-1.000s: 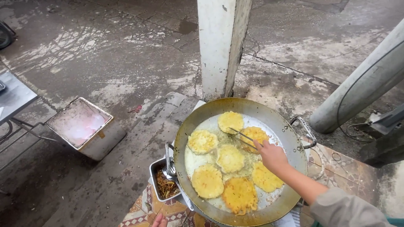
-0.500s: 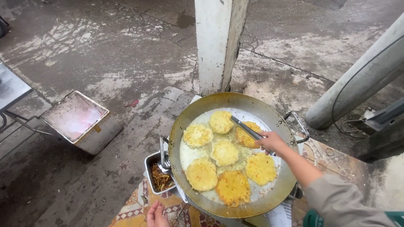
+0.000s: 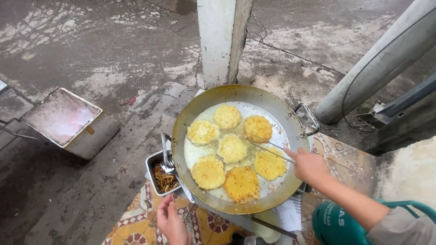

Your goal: Frying and flipping small pancakes in a large pan at an outdoor food stall

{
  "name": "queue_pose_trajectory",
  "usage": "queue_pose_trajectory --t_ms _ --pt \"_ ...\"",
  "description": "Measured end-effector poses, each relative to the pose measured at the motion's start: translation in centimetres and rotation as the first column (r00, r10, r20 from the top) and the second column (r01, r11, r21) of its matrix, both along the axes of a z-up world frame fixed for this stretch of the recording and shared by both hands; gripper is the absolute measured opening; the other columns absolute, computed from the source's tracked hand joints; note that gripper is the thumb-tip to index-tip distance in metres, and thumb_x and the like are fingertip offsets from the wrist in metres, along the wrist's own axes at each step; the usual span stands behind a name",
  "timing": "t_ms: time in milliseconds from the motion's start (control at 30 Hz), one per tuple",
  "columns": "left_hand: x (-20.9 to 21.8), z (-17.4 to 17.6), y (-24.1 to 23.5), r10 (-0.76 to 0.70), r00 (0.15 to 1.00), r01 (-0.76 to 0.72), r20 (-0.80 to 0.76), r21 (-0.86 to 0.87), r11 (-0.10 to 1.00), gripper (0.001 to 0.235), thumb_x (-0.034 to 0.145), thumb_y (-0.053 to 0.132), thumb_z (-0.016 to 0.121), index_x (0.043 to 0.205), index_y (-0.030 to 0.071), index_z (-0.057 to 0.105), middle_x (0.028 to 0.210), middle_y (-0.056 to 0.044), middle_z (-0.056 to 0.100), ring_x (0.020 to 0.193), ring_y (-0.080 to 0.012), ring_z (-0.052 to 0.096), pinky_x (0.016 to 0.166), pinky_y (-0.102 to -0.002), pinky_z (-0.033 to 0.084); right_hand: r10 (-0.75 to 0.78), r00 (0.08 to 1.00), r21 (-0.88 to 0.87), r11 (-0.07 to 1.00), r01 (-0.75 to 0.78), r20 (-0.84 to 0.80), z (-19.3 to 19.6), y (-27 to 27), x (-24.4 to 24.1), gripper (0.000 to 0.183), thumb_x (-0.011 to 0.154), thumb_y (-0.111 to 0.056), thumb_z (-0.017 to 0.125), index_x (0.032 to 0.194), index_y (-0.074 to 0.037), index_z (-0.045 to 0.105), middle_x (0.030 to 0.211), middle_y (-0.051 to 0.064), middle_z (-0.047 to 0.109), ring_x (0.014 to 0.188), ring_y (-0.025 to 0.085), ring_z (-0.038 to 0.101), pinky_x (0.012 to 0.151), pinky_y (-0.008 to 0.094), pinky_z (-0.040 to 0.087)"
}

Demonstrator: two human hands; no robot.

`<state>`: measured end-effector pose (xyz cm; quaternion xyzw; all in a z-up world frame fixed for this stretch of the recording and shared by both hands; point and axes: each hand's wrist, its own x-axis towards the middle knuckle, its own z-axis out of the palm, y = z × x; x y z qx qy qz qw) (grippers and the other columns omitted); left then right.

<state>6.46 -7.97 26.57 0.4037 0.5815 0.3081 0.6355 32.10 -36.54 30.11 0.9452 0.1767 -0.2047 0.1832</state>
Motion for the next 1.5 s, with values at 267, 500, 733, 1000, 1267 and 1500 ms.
queue_pose_trajectory --t_ms 267,500,733,1000,1267,1500 --pt "1.3 0.8 -1.5 -0.102 0.994 0.105 0.044 -0.072 0.992 0.023 0.100 -0.003 0.051 0.117 0.003 0.065 0.122 -0.011 0.068 0.114 -0.0217 0.061 0.098 -0.033 0.052 0.130 0.989 0.034 0.991 -0.133 0.071 -2.9 -0.5 -0.4 0.077 0.095 -0.002 0.046 0.161 -0.035 0.023 0.126 0.008 0.061 0.046 0.006 0.040 0.035 0.020 0.037" --pt "0.0 -0.5 -0.8 -0.036 0.998 0.040 0.051 -0.073 0.997 0.024 0.101 -0.004 0.052 0.119 0.003 0.065 0.120 -0.010 0.067 0.111 -0.0209 0.061 0.098 -0.032 0.052 -0.545 0.722 0.682 0.330 0.653 -0.427 4.8 -4.0 0.4 0.062 0.091 -0.007 0.069 0.151 -0.019 0.054 0.070 0.020 0.068 0.044 0.022 0.049 0.044 0.035 0.042" --pt "-0.1 0.1 -1.3 -0.065 0.997 0.069 0.047 -0.083 0.994 0.022 0.101 -0.002 0.052 0.117 0.004 0.065 0.121 -0.010 0.068 0.114 -0.0220 0.062 0.098 -0.032 0.052 -0.519 0.501 0.500 0.154 0.852 -0.693 0.3 -3.0 0.6 0.067 0.095 0.002 0.067 0.156 -0.014 0.043 0.095 0.022 0.072 0.059 0.019 0.053 0.046 0.028 0.045" --pt "-1.2 0.0 -0.7 -0.036 0.996 0.042 0.083 -0.078 0.996 0.023 0.101 -0.002 0.051 0.117 0.006 0.064 0.123 -0.008 0.066 0.119 -0.0192 0.060 0.106 -0.030 0.049 -0.016 0.992 -0.108 0.994 0.003 -0.126 4.9 -7.4 -7.8 0.078 0.092 -0.028 0.064 0.152 -0.059 0.026 0.146 -0.002 0.055 0.060 0.001 0.069 0.039 0.016 0.049" --pt "1.0 0.3 -2.5 -0.127 0.986 0.141 0.111 -0.124 0.982 0.024 0.100 -0.003 0.053 0.118 0.005 0.066 0.119 -0.008 0.070 0.105 -0.0166 0.062 0.087 -0.026 0.052 0.305 0.952 -0.170 0.939 -0.299 0.006 -2.6 -10.9 -7.0 0.096 0.083 0.001 0.055 0.160 -0.040 0.017 0.126 0.017 0.054 0.054 0.018 0.056 0.043 0.033 0.044" --pt "1.2 0.0 -2.9 -0.162 0.979 0.178 0.124 -0.129 0.976 0.021 0.100 -0.001 0.054 0.114 0.008 0.066 0.122 -0.007 0.070 0.117 -0.0187 0.064 0.107 -0.035 0.049 0.448 0.891 -0.209 0.881 -0.426 0.071 -4.6 -9.2 -6.4 0.091 0.085 0.005 0.056 0.161 -0.027 0.018 0.107 0.012 0.057 0.066 0.021 0.059 0.049 0.035 0.046"
